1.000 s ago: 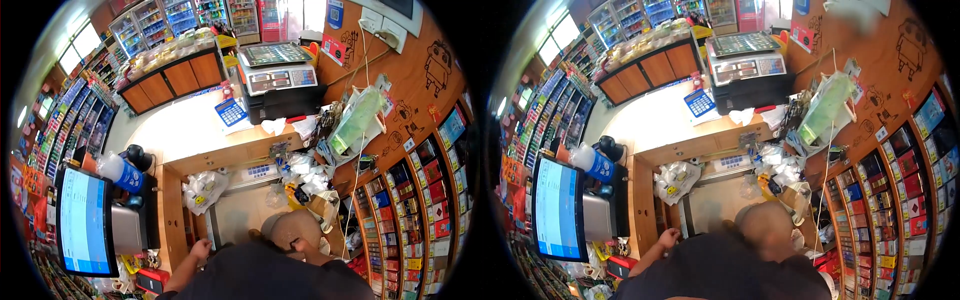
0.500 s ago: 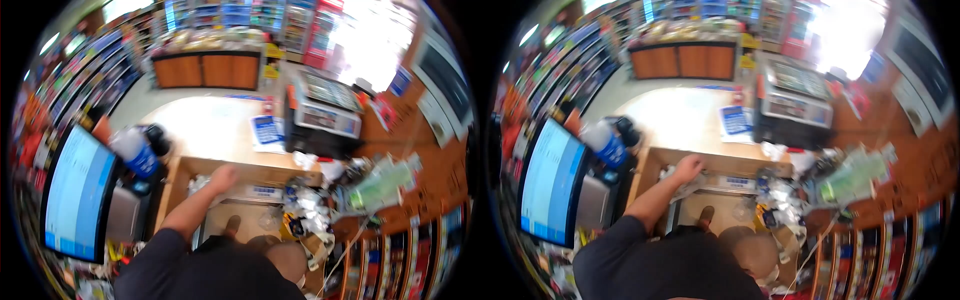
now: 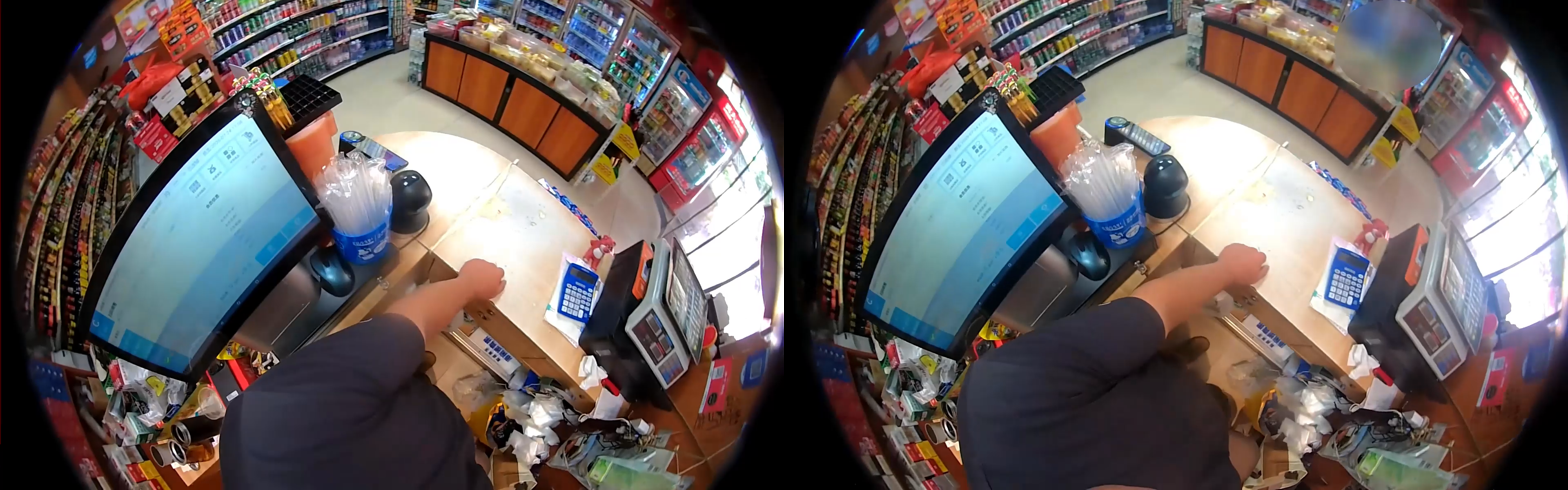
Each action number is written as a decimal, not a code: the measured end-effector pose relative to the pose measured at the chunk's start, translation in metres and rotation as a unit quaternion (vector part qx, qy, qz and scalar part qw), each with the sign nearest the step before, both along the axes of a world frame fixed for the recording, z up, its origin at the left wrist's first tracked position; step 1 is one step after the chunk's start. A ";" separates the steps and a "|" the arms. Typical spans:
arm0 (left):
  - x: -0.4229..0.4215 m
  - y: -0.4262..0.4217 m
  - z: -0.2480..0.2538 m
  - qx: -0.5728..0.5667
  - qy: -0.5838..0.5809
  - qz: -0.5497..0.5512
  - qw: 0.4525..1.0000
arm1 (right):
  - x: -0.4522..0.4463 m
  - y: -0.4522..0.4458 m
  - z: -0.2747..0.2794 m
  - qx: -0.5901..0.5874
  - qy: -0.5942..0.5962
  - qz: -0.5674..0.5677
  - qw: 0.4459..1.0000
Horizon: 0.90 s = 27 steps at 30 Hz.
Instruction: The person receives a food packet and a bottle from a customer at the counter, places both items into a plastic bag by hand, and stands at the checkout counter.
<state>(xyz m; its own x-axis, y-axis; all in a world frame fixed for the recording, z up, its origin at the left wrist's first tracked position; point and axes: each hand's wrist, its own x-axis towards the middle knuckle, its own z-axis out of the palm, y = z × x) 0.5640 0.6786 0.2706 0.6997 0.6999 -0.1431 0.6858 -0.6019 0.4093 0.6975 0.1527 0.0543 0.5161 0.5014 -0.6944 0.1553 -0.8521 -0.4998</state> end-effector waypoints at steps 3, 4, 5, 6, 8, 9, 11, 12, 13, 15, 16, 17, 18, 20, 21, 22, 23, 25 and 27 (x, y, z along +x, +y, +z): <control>-0.007 -0.003 -0.002 0.016 -0.034 -0.003 0.999 | 0.007 0.008 -0.002 -0.011 0.003 0.003 1.000; -0.007 -0.003 -0.003 0.017 -0.039 -0.005 0.999 | 0.008 0.009 -0.004 -0.013 0.003 0.005 1.000; -0.007 -0.003 -0.006 0.020 -0.056 -0.002 0.998 | 0.010 0.005 -0.005 -0.015 0.005 0.005 1.000; -0.009 -0.005 -0.008 0.023 -0.064 0.013 0.998 | 0.013 0.003 -0.006 -0.017 0.004 0.006 1.000; -0.008 -0.005 -0.008 0.031 -0.086 0.026 0.995 | 0.016 -0.006 -0.008 -0.012 0.005 0.008 1.000; -0.006 -0.004 -0.003 -0.005 -0.059 0.050 0.997 | 0.020 -0.014 -0.010 -0.005 0.002 0.003 1.000; 0.000 -0.001 -0.016 0.000 -0.043 0.066 0.997 | 0.022 -0.040 -0.022 0.007 -0.006 -0.002 1.000; 0.002 -0.001 -0.035 0.067 -0.078 0.071 0.992 | 0.023 -0.049 -0.030 0.015 -0.011 -0.003 1.000; 0.005 0.005 -0.051 0.056 -0.062 0.086 0.993 | 0.021 -0.057 -0.038 0.018 -0.014 -0.005 1.000; 0.006 -0.001 -0.044 0.144 -0.136 0.066 0.978 | 0.017 -0.063 -0.054 0.027 -0.018 -0.016 0.999; 0.009 0.001 -0.044 0.158 -0.130 0.050 0.978 | 0.015 -0.061 -0.061 0.032 -0.015 -0.024 0.999; 0.011 -0.002 -0.035 0.149 -0.138 0.038 0.978 | 0.014 -0.061 -0.064 0.033 -0.013 -0.038 0.999; 0.015 -0.005 -0.034 0.163 -0.141 0.046 0.975 | 0.011 -0.062 -0.068 0.034 -0.011 -0.051 0.998; 0.013 -0.003 -0.041 0.175 -0.140 0.040 0.974 | 0.001 -0.068 -0.073 0.031 -0.010 -0.075 0.997; 0.014 -0.005 -0.040 0.177 -0.128 0.040 0.975 | -0.004 -0.072 -0.076 0.030 -0.011 -0.085 0.996; 0.015 -0.006 -0.038 0.181 -0.116 0.044 0.976 | -0.009 -0.079 -0.082 0.028 -0.013 -0.090 0.995; 0.019 -0.009 -0.036 0.174 -0.122 0.049 0.976 | -0.016 -0.086 -0.088 0.027 -0.019 -0.093 0.995; 0.018 -0.007 -0.035 0.161 -0.109 0.055 0.979 | -0.036 -0.103 -0.110 0.024 -0.047 -0.068 0.996; 0.018 0.004 -0.043 0.155 -0.066 0.060 0.984 | -0.056 -0.121 -0.128 0.007 -0.083 -0.027 0.996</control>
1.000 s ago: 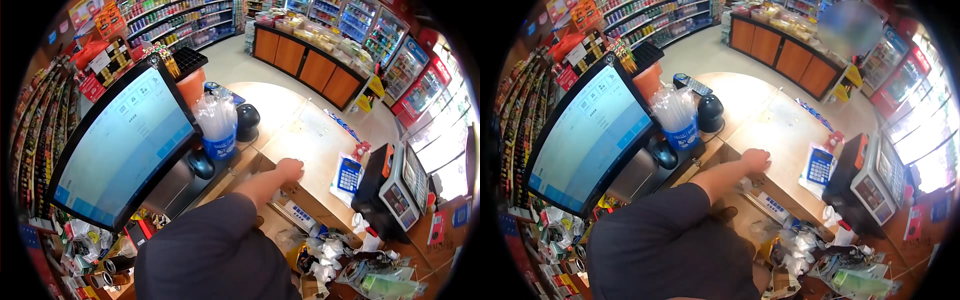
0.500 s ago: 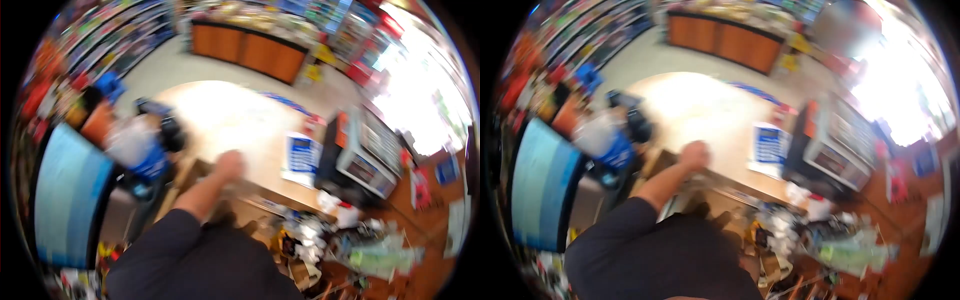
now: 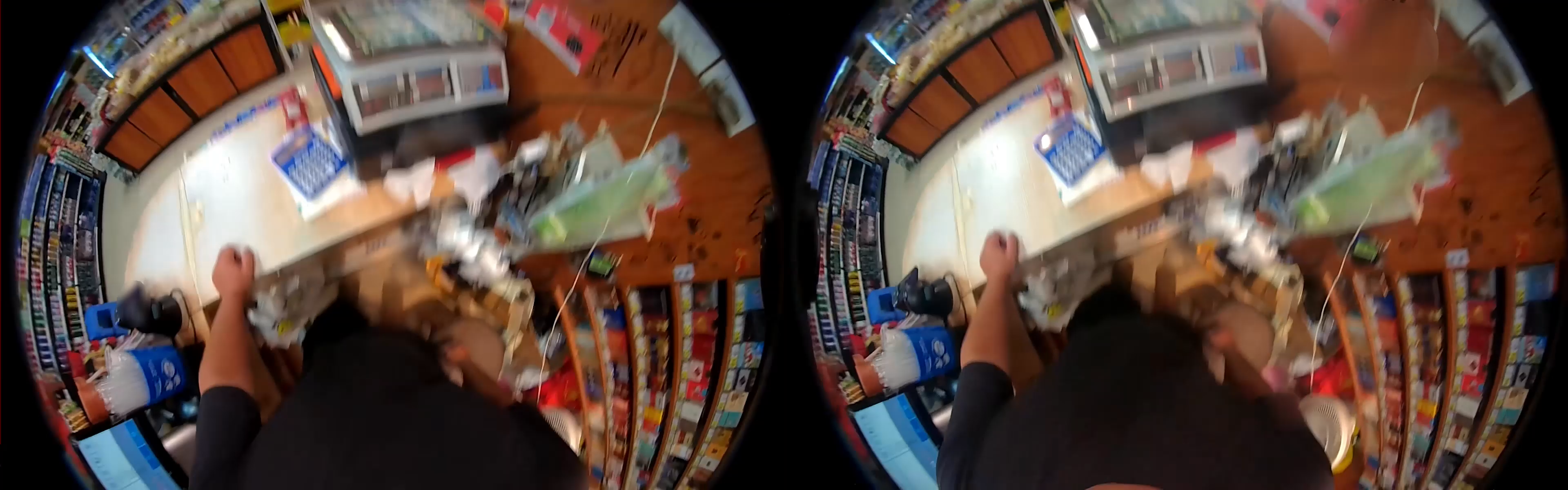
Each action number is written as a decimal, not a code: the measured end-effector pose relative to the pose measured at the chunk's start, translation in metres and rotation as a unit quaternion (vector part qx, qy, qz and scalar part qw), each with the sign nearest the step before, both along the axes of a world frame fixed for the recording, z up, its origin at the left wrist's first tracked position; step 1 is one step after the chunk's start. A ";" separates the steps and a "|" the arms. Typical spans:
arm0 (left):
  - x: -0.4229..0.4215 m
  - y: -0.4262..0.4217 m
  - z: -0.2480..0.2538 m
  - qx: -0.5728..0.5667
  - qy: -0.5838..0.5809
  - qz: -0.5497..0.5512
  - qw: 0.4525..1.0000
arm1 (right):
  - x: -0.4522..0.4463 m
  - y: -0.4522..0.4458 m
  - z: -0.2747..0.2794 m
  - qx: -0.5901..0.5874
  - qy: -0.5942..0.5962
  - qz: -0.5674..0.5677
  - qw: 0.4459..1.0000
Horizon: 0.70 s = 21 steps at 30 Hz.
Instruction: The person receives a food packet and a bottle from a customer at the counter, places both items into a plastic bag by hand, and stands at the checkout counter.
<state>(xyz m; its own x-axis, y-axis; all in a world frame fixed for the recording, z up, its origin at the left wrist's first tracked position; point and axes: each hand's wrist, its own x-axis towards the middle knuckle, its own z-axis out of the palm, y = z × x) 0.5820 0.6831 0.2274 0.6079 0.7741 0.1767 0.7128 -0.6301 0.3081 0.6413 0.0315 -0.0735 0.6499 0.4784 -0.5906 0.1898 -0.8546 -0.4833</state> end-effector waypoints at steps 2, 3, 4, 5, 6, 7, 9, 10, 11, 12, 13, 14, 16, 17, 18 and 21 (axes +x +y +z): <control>0.000 0.005 0.000 -0.006 0.066 0.025 0.997 | -0.028 -0.008 0.005 -0.032 0.007 -0.036 0.999; 0.012 0.002 0.008 -0.013 0.076 0.044 0.996 | -0.038 -0.005 0.015 -0.039 0.021 -0.082 0.996; 0.010 0.003 0.005 0.004 0.078 0.046 0.996 | -0.045 -0.002 0.033 -0.030 0.067 -0.137 0.988; 0.007 0.003 0.000 0.017 0.078 0.048 0.996 | -0.051 0.001 0.052 -0.023 0.109 -0.193 0.975; 0.013 0.004 -0.002 0.034 0.064 0.055 0.996 | -0.064 0.003 0.050 -0.017 0.080 -0.201 0.976; 0.014 0.003 -0.002 0.026 0.068 0.055 0.996 | -0.084 -0.003 0.028 -0.012 0.049 -0.205 0.978; 0.013 0.002 0.000 0.012 0.071 0.059 0.996 | -0.101 -0.003 0.016 0.032 0.048 -0.186 0.981; 0.011 0.006 -0.003 0.005 0.071 0.046 0.996 | -0.110 -0.001 0.019 0.069 0.081 -0.167 0.980; 0.008 0.008 -0.004 0.010 0.072 0.047 0.996 | -0.118 0.002 0.021 0.105 0.111 -0.149 0.977; 0.006 0.009 -0.004 0.014 0.069 0.047 0.996 | -0.118 0.018 0.035 0.040 0.152 -0.238 0.958; 0.006 0.008 -0.006 0.016 0.064 0.043 0.997 | -0.119 0.033 0.048 -0.022 0.185 -0.331 0.925; 0.002 0.018 -0.019 0.007 0.046 0.046 0.998 | -0.123 0.040 0.050 -0.035 0.148 -0.299 0.942; 0.006 0.010 -0.006 -0.019 0.057 0.051 0.997 | -0.135 0.039 0.003 0.023 0.062 -0.198 0.978; 0.006 0.009 -0.005 -0.014 0.049 0.042 0.998 | -0.132 0.037 -0.018 -0.015 0.064 -0.134 0.989; 0.005 0.007 -0.003 -0.003 0.045 0.030 0.999 | -0.130 0.035 -0.037 -0.050 0.063 -0.067 0.995; 0.007 0.003 0.003 -0.009 0.067 0.031 0.997 | -0.099 0.090 0.110 -0.098 0.055 -0.195 0.974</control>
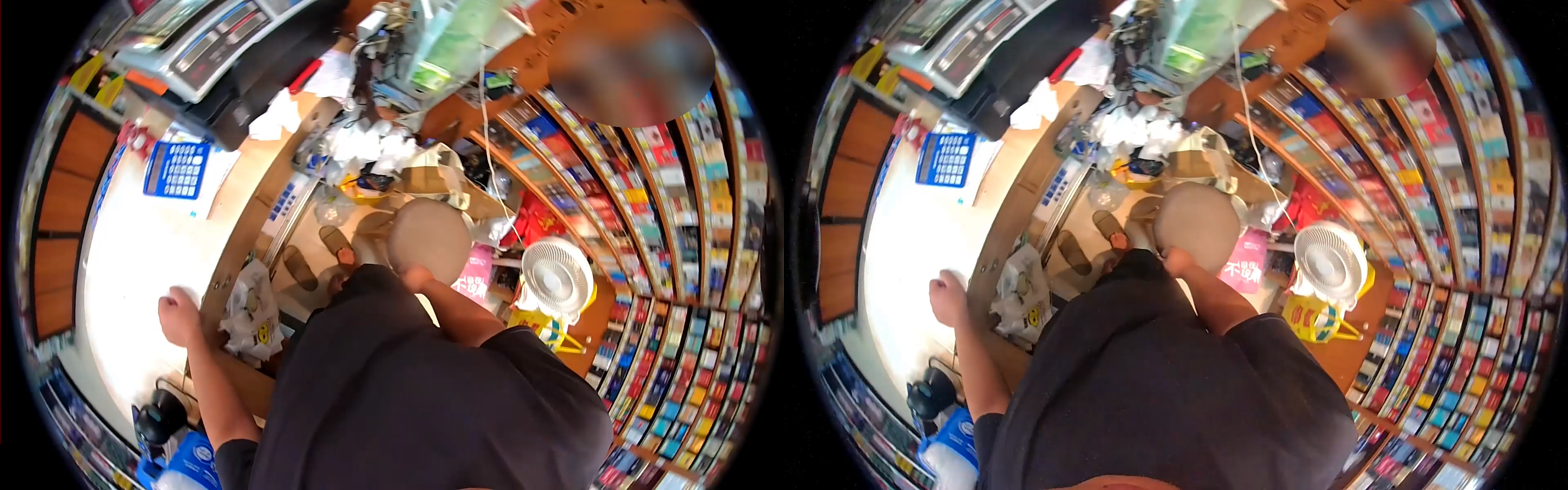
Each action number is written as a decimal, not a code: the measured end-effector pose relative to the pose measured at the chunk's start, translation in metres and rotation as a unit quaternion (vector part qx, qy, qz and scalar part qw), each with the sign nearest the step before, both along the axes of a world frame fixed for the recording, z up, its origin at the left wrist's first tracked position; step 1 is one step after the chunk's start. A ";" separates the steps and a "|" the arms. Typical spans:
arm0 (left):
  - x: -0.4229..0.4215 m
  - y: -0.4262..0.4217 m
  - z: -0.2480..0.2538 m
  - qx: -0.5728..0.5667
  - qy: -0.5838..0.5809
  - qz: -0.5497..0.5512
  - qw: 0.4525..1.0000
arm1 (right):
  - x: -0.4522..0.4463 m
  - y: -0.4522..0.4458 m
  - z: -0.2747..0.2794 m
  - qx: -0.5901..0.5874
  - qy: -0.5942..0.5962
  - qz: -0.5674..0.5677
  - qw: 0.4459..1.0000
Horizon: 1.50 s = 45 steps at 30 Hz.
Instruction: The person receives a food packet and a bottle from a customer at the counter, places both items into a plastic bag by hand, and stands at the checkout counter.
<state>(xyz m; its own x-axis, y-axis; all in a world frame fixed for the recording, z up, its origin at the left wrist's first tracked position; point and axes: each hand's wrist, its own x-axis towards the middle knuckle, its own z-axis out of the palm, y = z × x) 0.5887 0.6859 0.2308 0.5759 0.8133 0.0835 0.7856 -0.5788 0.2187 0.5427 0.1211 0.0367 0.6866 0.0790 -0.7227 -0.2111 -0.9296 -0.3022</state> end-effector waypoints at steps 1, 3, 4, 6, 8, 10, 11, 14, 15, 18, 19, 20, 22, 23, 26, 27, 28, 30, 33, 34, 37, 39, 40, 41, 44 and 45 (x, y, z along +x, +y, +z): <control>-0.001 0.000 0.000 0.004 0.001 -0.004 1.000 | -0.007 0.002 0.007 0.033 -0.033 -0.042 0.998; 0.001 -0.002 0.004 -0.001 0.008 -0.010 1.000 | -0.018 0.003 0.021 0.099 -0.104 -0.120 0.982; 0.003 -0.006 0.011 -0.010 0.013 -0.012 1.000 | -0.025 0.001 0.026 0.093 -0.104 -0.124 0.982; 0.000 -0.008 0.013 -0.015 0.016 -0.016 1.000 | -0.043 0.000 0.034 0.082 -0.099 -0.124 0.984; 0.000 -0.005 0.009 -0.007 0.004 -0.021 1.000 | -0.059 -0.008 0.028 0.065 -0.083 -0.126 0.986; 0.001 -0.007 0.009 -0.007 0.006 -0.023 1.000 | -0.068 -0.018 0.032 0.031 -0.047 -0.107 0.993; 0.002 -0.007 0.010 -0.010 0.010 -0.023 1.000 | -0.073 -0.025 0.028 0.021 -0.030 -0.062 0.997; 0.002 0.003 0.007 -0.008 0.011 -0.029 0.999 | -0.076 -0.046 -0.001 -0.001 0.015 0.002 1.000; 0.000 0.002 0.008 -0.004 0.008 -0.033 0.999 | -0.076 -0.044 0.017 -0.006 0.027 -0.034 0.999; 0.000 0.002 0.004 -0.009 -0.008 -0.042 0.999 | -0.073 -0.035 0.042 -0.028 0.016 -0.127 0.991; 0.000 -0.002 0.006 -0.007 -0.015 -0.042 0.999 | -0.069 -0.027 0.057 -0.040 0.005 -0.144 0.989; 0.002 -0.004 0.013 -0.036 0.019 -0.045 0.998 | -0.065 -0.025 0.069 -0.052 -0.006 -0.160 0.986; 0.002 0.001 0.004 -0.021 -0.010 -0.087 0.996 | -0.063 -0.037 0.077 -0.011 -0.030 -0.193 0.981; 0.005 0.001 0.000 -0.008 -0.018 -0.113 0.993 | -0.064 -0.050 0.082 0.014 -0.039 -0.205 0.978; 0.015 -0.009 0.002 0.005 -0.034 -0.184 0.982 | -0.085 -0.099 0.090 -0.022 -0.185 -0.286 0.940; 0.022 -0.012 -0.002 0.021 -0.050 -0.197 0.979 | -0.086 -0.099 0.139 -0.048 -0.195 -0.324 0.924; 0.029 -0.015 -0.006 0.036 -0.066 -0.208 0.975 | -0.100 -0.117 0.132 -0.064 -0.289 -0.350 0.889; 0.042 -0.019 -0.002 0.033 -0.063 -0.196 0.978 | -0.114 -0.142 0.135 -0.066 -0.201 -0.452 0.867; 0.039 -0.020 -0.003 0.015 -0.078 -0.183 0.980 | -0.127 -0.128 0.093 0.164 -0.200 -0.531 0.807; 0.037 -0.019 -0.007 0.013 -0.100 -0.206 0.973 | -0.125 -0.120 0.069 0.193 -0.188 -0.480 0.835; 0.025 -0.014 -0.017 0.021 -0.153 -0.238 0.959 | -0.095 -0.051 0.081 0.182 -0.222 -0.496 0.819; 0.025 -0.020 -0.007 0.020 -0.159 -0.234 0.959 | -0.075 -0.058 0.044 0.224 -0.148 -0.496 0.826; 0.028 -0.024 0.001 0.013 -0.154 -0.227 0.962 | -0.055 -0.067 0.017 0.268 -0.112 -0.504 0.813; 0.029 -0.025 0.003 0.015 -0.157 -0.227 0.961 | -0.030 -0.067 0.040 0.230 -0.027 -0.516 0.824; 0.028 -0.024 0.008 0.002 -0.130 -0.221 0.967 | 0.011 -0.057 0.082 0.212 -0.051 -0.473 0.854; 0.032 -0.024 0.011 -0.008 -0.109 -0.206 0.972 | 0.016 -0.053 0.087 0.170 -0.030 -0.478 0.861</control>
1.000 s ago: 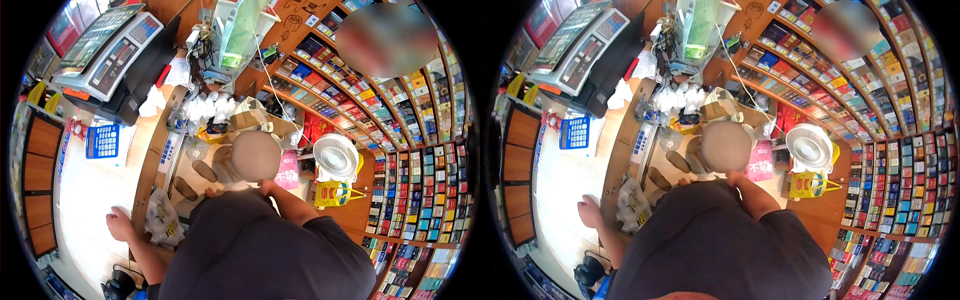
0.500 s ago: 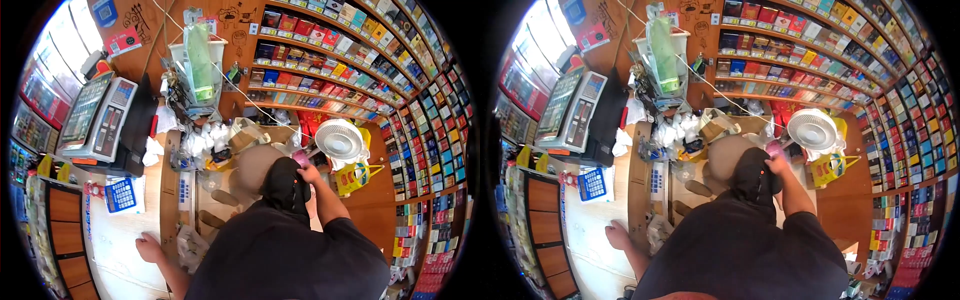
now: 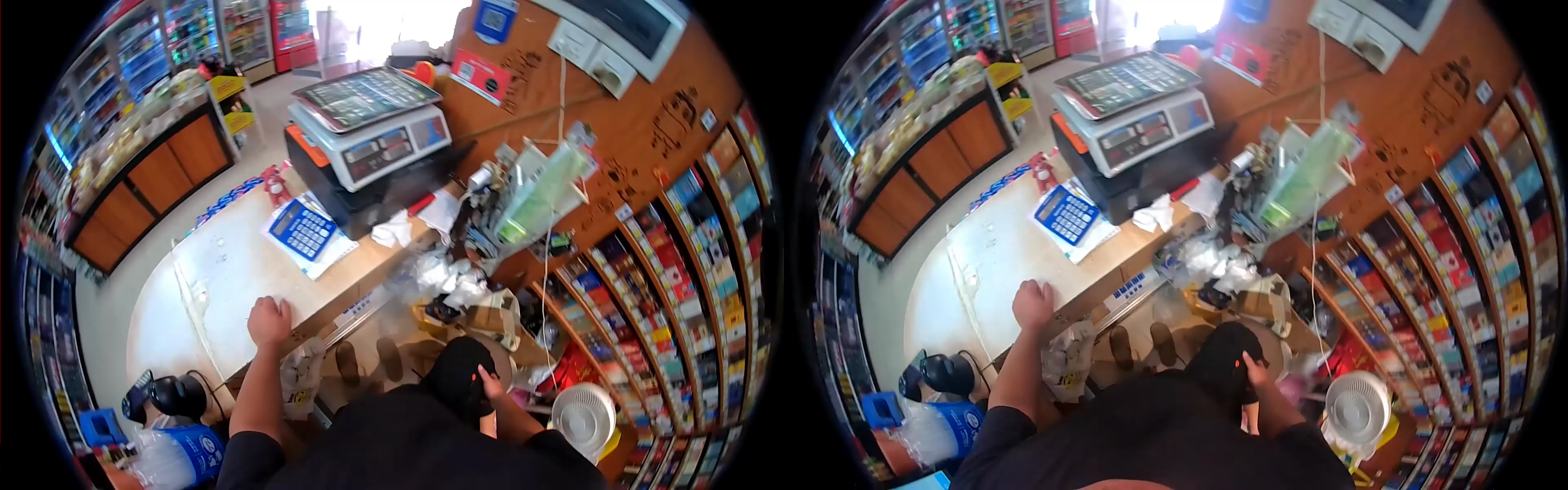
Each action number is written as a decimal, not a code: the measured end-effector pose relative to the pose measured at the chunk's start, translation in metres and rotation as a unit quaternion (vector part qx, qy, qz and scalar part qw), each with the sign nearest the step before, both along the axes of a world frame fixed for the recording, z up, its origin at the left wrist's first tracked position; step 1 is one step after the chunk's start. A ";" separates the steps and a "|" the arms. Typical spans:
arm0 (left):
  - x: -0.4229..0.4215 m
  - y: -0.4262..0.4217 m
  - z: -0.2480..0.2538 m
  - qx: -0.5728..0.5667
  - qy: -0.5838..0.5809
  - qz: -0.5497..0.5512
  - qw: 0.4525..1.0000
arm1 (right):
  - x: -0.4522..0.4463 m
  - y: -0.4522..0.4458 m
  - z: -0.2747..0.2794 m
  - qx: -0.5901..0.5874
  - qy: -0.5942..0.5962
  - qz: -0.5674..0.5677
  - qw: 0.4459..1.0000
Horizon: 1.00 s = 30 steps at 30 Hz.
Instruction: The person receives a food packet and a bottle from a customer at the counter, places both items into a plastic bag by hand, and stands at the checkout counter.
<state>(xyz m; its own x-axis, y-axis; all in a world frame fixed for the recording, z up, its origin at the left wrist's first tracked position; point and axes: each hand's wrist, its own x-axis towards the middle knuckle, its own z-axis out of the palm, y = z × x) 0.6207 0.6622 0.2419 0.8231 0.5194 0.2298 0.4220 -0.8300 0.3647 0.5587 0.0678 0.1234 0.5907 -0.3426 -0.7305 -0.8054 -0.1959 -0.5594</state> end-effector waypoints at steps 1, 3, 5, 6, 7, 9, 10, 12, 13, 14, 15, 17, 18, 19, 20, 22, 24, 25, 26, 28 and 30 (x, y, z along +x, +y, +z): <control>0.001 0.000 0.001 -0.009 0.027 0.011 1.000 | 0.002 -0.003 -0.006 -0.021 0.022 0.016 0.999; 0.002 0.000 0.003 -0.002 0.017 0.014 1.000 | -0.006 -0.015 -0.025 0.037 0.013 0.003 0.999; -0.001 -0.002 0.002 -0.004 0.019 0.014 1.000 | -0.021 -0.026 -0.029 0.083 0.040 0.015 0.996; -0.001 -0.002 0.003 -0.007 0.021 0.015 1.000 | -0.021 -0.028 -0.029 0.108 0.051 0.020 0.993; 0.000 -0.001 0.005 -0.008 0.022 0.016 1.000 | -0.023 -0.026 -0.022 0.087 0.070 0.051 0.992; -0.002 0.001 0.003 -0.013 0.015 0.014 1.000 | -0.024 -0.026 -0.020 0.093 0.083 0.054 0.991; -0.002 0.000 0.004 -0.009 0.012 0.013 1.000 | -0.022 -0.026 -0.025 0.093 0.088 0.050 0.991; -0.004 0.001 0.003 -0.005 0.013 0.008 1.000 | -0.025 -0.030 -0.037 0.092 0.097 0.036 0.990; -0.005 0.001 0.005 -0.004 0.009 0.006 1.000 | -0.029 -0.034 -0.044 0.098 0.093 0.070 0.988; -0.005 0.000 0.006 -0.005 0.004 0.006 1.000 | -0.032 -0.041 -0.049 0.101 0.087 0.106 0.985; -0.006 -0.002 0.006 -0.009 -0.002 0.007 1.000 | -0.031 -0.046 -0.048 0.101 0.083 0.142 0.981; -0.008 -0.003 0.006 -0.010 0.003 0.010 1.000 | -0.031 -0.051 -0.048 0.107 0.097 0.198 0.970; -0.008 -0.002 0.007 -0.010 0.005 0.009 1.000 | -0.032 -0.051 -0.049 0.110 0.100 0.216 0.965; -0.006 0.000 0.006 -0.004 0.002 0.010 1.000 | -0.033 -0.052 -0.050 0.114 0.102 0.232 0.961; -0.006 0.000 0.003 -0.001 0.000 0.011 1.000 | -0.034 -0.049 -0.042 0.114 0.117 0.220 0.962; -0.006 -0.002 0.001 0.000 0.000 0.012 1.000 | -0.036 -0.045 -0.036 0.133 0.120 0.211 0.961; -0.007 -0.001 0.003 -0.001 0.001 0.014 1.000 | -0.035 -0.040 -0.033 0.132 0.120 0.213 0.961; -0.008 -0.001 0.003 -0.004 0.004 0.015 1.000 | -0.033 -0.035 -0.034 0.103 0.122 0.232 0.960; -0.007 -0.001 0.003 -0.006 0.007 0.016 1.000 | -0.031 -0.029 -0.035 0.074 0.124 0.250 0.957; -0.009 0.000 0.004 -0.008 0.005 0.016 1.000 | -0.026 -0.028 -0.054 0.020 0.098 0.298 0.949; -0.010 0.000 0.004 -0.008 -0.001 0.012 1.000 | -0.027 -0.037 -0.093 0.013 0.043 0.329 0.943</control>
